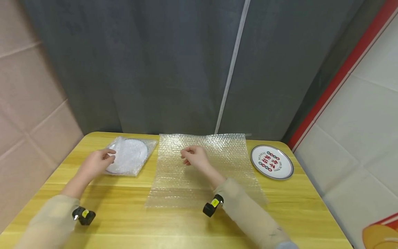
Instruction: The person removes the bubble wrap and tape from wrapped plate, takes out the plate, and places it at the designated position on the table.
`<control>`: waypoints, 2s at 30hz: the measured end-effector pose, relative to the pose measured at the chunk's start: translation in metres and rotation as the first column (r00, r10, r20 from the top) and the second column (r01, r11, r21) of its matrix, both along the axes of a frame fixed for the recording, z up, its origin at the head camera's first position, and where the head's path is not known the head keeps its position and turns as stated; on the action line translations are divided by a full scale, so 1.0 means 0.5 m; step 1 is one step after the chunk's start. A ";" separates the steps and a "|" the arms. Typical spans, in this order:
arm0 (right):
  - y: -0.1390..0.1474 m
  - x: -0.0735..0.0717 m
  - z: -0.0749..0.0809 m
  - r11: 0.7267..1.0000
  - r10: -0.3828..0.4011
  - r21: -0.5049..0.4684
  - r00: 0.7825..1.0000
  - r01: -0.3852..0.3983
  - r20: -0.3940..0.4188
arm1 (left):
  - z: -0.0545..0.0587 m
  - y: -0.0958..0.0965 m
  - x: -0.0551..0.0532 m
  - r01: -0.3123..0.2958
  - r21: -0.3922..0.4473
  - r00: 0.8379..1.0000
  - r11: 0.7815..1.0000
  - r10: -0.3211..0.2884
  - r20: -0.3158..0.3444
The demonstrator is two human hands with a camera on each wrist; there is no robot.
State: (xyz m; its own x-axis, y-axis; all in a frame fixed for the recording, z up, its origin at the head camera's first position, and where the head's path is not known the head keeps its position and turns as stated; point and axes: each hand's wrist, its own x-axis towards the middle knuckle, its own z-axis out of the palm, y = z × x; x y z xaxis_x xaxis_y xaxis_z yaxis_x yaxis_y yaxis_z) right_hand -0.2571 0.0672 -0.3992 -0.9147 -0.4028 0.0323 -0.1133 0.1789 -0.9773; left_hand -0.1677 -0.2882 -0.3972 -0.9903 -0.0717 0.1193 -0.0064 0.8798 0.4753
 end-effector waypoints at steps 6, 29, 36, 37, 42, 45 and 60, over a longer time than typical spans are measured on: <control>-0.044 0.007 0.003 1.000 0.014 -0.015 0.999 -0.013 0.045 | 0.007 -0.028 -0.001 -0.015 -0.020 1.000 1.000 0.014 -0.015; -0.184 0.042 -0.043 0.990 0.027 -0.144 0.979 0.003 0.203 | 0.024 -0.098 -0.019 -0.089 -0.055 0.995 0.994 0.087 -0.051; -0.225 0.043 -0.079 0.982 -0.002 -0.184 0.969 0.049 0.247 | 0.017 -0.112 -0.021 -0.108 -0.042 0.989 0.993 0.104 -0.101; -0.229 0.044 -0.082 0.981 -0.005 -0.187 0.967 0.054 0.254 | 0.016 -0.113 -0.022 -0.110 -0.037 0.990 0.993 0.106 -0.094; -0.249 0.054 -0.093 0.977 -0.016 -0.199 0.953 0.079 0.302 | 0.009 -0.124 -0.029 -0.127 -0.007 0.991 0.992 0.126 -0.043; -0.258 0.059 -0.098 0.974 -0.018 -0.208 0.943 0.092 0.333 | 0.002 -0.131 -0.032 -0.137 0.013 0.991 0.991 0.137 -0.014; -0.289 0.073 -0.122 0.940 0.100 -0.335 0.895 0.058 0.435 | -0.031 -0.154 -0.048 -0.187 0.121 0.966 0.975 0.160 0.203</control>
State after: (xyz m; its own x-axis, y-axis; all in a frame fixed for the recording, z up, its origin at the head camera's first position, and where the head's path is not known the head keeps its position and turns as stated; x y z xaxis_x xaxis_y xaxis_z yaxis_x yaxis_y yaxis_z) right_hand -0.2204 -0.0771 -0.4603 -0.8558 -0.4602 -0.2363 0.3419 -0.1604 -0.9259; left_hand -0.1917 -0.3654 -0.4128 -0.9644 -0.2470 -0.0938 -0.2558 0.7833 0.5666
